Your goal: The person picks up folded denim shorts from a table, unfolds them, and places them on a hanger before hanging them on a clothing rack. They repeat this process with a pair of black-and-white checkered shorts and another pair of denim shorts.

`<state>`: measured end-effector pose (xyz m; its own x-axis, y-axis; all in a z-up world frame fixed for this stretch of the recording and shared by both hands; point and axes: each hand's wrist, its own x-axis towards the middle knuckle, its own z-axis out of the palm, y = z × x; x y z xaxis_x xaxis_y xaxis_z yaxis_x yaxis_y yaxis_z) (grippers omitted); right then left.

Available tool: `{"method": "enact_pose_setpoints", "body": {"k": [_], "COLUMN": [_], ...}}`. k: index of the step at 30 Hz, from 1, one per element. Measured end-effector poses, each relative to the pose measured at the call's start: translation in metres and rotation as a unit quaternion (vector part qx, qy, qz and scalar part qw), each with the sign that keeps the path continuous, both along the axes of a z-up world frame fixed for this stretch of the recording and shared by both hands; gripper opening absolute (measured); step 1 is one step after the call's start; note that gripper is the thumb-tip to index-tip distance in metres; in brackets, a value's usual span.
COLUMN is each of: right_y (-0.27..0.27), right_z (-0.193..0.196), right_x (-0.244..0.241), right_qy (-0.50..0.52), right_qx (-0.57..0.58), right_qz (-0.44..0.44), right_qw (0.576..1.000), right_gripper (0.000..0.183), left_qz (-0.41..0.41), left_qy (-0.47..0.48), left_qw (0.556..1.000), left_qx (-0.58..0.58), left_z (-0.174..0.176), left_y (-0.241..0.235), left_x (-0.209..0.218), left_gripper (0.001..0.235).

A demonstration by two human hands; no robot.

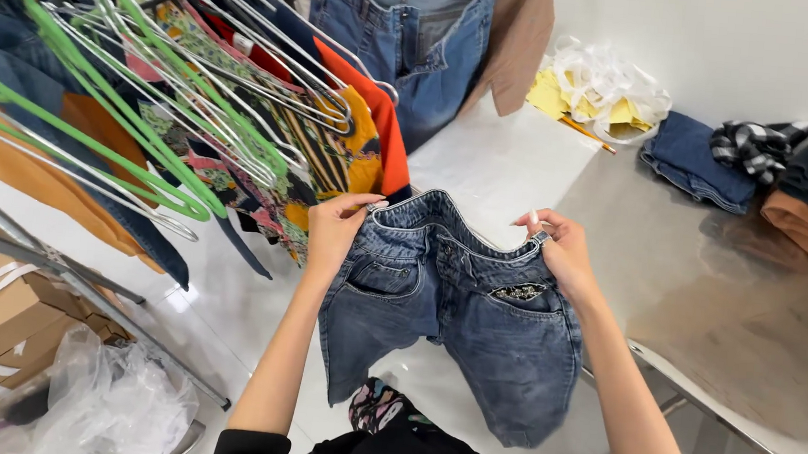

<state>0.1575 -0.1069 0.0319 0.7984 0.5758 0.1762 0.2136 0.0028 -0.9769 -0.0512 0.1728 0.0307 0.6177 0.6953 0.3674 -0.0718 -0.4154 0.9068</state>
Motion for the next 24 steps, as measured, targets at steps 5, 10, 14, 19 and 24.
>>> {"method": "enact_pose_setpoints", "body": {"k": [5,10,14,19,24], "right_y": [0.057,0.118,0.153,0.183,0.207], "right_z": [0.014,0.052,0.085,0.083,0.082], "right_x": [0.003,-0.011,-0.022,-0.030,-0.031], "right_qy": [0.014,0.002,-0.042,-0.086,-0.077], "right_qx": [0.004,0.041,0.034,0.048,0.106], "right_qz": [0.084,0.255,0.294,0.347,0.317], "right_qw": [0.996,0.966,0.954,0.933,0.939], "right_gripper": [0.032,0.067,0.053,0.033,0.051], "left_qz": [-0.031,-0.068,-0.092,-0.105,-0.088], "left_qy": [-0.052,-0.076,-0.094,-0.097,-0.182], "left_qw": [0.998,0.994,0.991,0.990,0.978], "left_qx": [-0.016,-0.032,0.016,-0.009,-0.053], "left_z": [0.020,0.041,0.042,0.031,0.031], "left_y": [0.008,0.031,0.062,0.068,0.069], "left_x": [-0.002,0.009,0.021,0.033,0.039], "left_gripper": [0.039,0.039,0.038,0.037,0.052]}}
